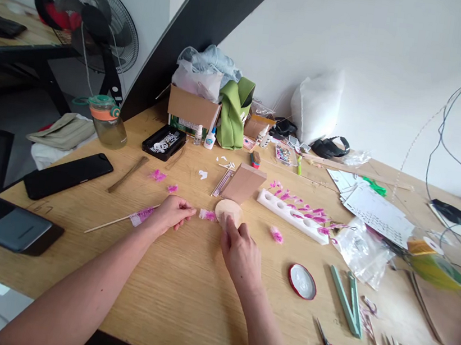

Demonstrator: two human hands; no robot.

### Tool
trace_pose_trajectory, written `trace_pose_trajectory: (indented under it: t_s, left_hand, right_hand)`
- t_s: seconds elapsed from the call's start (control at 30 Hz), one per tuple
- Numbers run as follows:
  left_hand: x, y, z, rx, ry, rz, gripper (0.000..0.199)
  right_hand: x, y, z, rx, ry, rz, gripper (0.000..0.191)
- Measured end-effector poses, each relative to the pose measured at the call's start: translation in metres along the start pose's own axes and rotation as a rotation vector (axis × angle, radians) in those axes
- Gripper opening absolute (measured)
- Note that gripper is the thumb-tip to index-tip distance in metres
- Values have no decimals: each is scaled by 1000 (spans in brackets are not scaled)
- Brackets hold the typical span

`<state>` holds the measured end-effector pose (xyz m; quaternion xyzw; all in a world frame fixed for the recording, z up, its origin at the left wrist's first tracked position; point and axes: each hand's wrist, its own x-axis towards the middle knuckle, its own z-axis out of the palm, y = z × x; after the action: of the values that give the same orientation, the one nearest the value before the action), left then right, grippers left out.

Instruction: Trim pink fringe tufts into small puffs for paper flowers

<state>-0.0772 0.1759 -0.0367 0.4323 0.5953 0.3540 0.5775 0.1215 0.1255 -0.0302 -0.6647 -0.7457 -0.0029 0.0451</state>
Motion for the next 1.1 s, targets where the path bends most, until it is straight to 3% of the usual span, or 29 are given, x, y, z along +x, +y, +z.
trace_pose_trajectory:
  t_s: [0.2,1.1]
  left_hand:
    - [5,-7,2,39,39,21,8]
    - [10,-16,4,153,58,63,12]
  right_hand:
    - [0,0,-1,-5,-11,0,39]
    - [0,2,3,8,22,-6,38]
